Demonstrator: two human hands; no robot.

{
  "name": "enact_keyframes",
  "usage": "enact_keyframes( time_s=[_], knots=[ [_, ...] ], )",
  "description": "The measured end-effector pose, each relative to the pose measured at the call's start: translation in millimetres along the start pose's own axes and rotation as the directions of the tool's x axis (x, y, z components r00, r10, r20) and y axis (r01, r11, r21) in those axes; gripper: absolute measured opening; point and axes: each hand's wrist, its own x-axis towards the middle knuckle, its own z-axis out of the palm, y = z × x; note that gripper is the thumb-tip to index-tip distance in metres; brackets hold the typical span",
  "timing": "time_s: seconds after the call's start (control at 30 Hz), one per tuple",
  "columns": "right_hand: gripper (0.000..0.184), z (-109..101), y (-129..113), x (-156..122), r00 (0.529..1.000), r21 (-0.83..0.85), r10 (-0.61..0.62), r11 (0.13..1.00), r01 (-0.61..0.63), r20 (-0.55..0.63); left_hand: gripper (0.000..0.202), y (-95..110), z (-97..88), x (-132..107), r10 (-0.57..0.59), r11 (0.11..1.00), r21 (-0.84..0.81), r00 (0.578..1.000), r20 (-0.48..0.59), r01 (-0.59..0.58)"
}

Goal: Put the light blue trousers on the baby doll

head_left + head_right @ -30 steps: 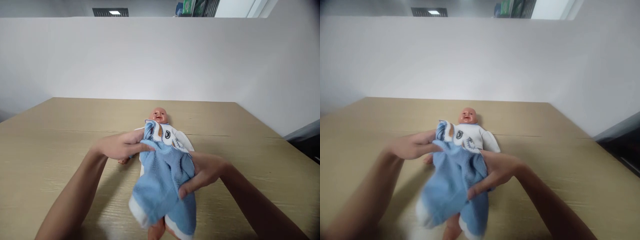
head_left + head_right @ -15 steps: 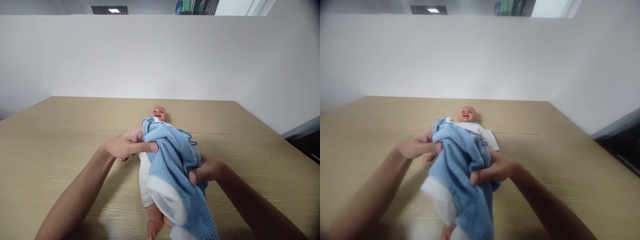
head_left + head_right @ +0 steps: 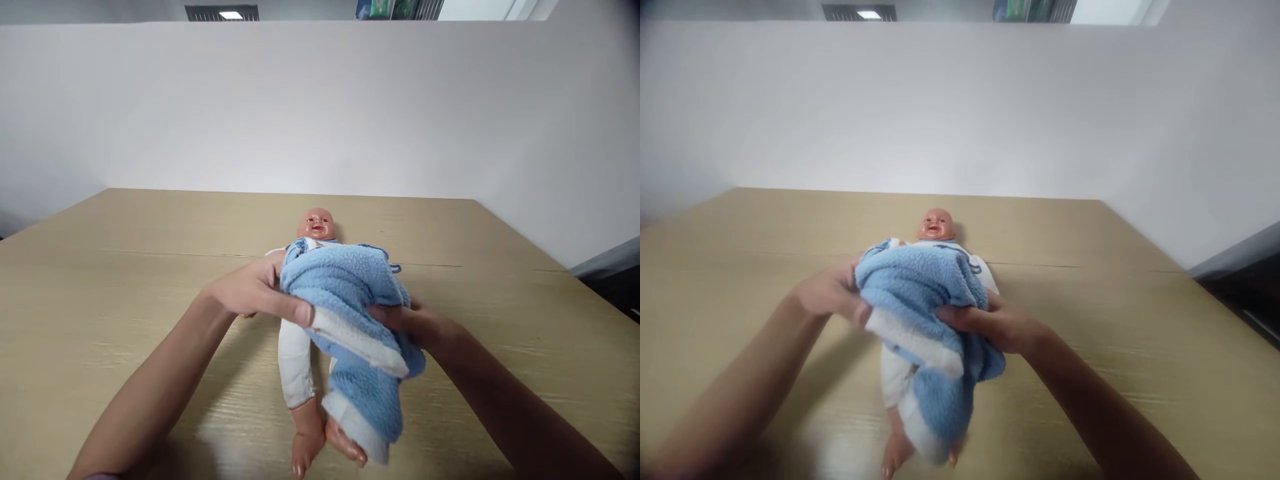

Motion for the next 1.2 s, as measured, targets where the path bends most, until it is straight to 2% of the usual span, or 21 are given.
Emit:
enact_keyframes(
  time_s=[0.07, 0.13, 0.2, 0.27, 0.33, 0.4, 0.43, 0.5, 0.57, 0.6, 0.67, 0.87, 1.03, 1.2],
  knots=[
    [0.079, 6.4, -8.5, 0.5, 0.985, 0.02, -0.099, 0.995, 0.098, 0.138, 0.04, 1.5, 3.5, -1.5, 0.025, 0.999, 0.037, 0.996, -0.085, -0.022],
    [0.082, 13.3, -14.0, -2.2, 0.965, -0.01, -0.189, 0.981, 0.194, 0.182, 0.042, 3.6, 10.7, -7.6, 0.012, 0.998, 0.055, 0.99, -0.141, -0.004],
    [0.071, 23.0, -15.4, -9.2, 0.972, -0.121, -0.232, 0.964, 0.236, 0.045, 0.041, 3.8, 24.0, -19.0, -0.034, 0.997, 0.06, 0.982, -0.186, 0.046],
    [0.052, 36.0, -12.4, -20.1, 0.96, -0.234, -0.23, 0.953, 0.19, -0.157, 0.04, -0.5, 44.0, -34.0, -0.083, 0.991, 0.083, 0.967, -0.24, 0.106],
    [0.04, 51.3, -6.3, -32.7, 0.939, -0.314, -0.233, 0.938, 0.148, -0.253, 0.046, -10.9, 69.0, -49.9, -0.103, 0.983, 0.111, 0.937, -0.332, 0.148],
    [0.03, 66.6, 1.2, -44.7, 0.935, -0.413, -0.246, 0.902, 0.125, -0.255, 0.048, -26.8, 95.0, -63.7, -0.107, 0.976, 0.12, 0.882, -0.459, 0.181],
    [0.024, 73.7, 5.1, -49.9, 0.939, -0.472, -0.252, 0.874, 0.116, -0.236, 0.043, -36.1, 107.0, -69.1, -0.126, 0.971, 0.112, 0.85, -0.512, 0.212],
    [0.019, 85.2, 12.6, -57.5, 0.948, -0.569, -0.238, 0.818, 0.079, -0.21, 0.033, -55.3, 126.8, -77.2, -0.146, 0.958, 0.1, 0.754, -0.64, 0.27],
    [0.019, 92.7, 20.3, -61.1, 0.957, -0.617, -0.202, 0.786, 0.032, -0.207, 0.033, -73.1, 139.9, -82.5, -0.12, 0.948, 0.111, 0.661, -0.741, 0.297],
    [0.018, 94.9, 24.4, -61.4, 0.96, -0.627, -0.184, 0.779, 0.012, -0.21, 0.036, -80.8, 144.1, -84.7, -0.094, 0.944, 0.13, 0.628, -0.773, 0.302],
    [0.016, 96.6, 33.3, -59.5, 0.963, -0.641, -0.159, 0.768, -0.018, -0.217, 0.039, -93.9, 148.5, -88.9, -0.058, 0.93, 0.171, 0.591, -0.805, 0.325],
    [0.018, 90.0, 61.5, -44.2, 0.965, -0.689, -0.164, 0.724, -0.025, -0.207, 0.022, -120.5, 144.2, -96.0, -0.066, 0.822, 0.255, 0.53, -0.845, 0.509],
    [0.015, 77.6, 71.0, -27.2, 0.958, -0.735, -0.178, 0.677, -0.046, -0.223, 0.025, -128.6, 130.6, -82.6, -0.015, 0.839, 0.291, 0.554, -0.833, 0.46],
    [0.018, 62.5, 67.1, -11.8, 0.956, -0.751, -0.184, 0.659, -0.053, -0.229, 0.022, -117.5, 114.2, -70.9, 0.001, 0.792, 0.344, 0.562, -0.827, 0.504]
  ],
)
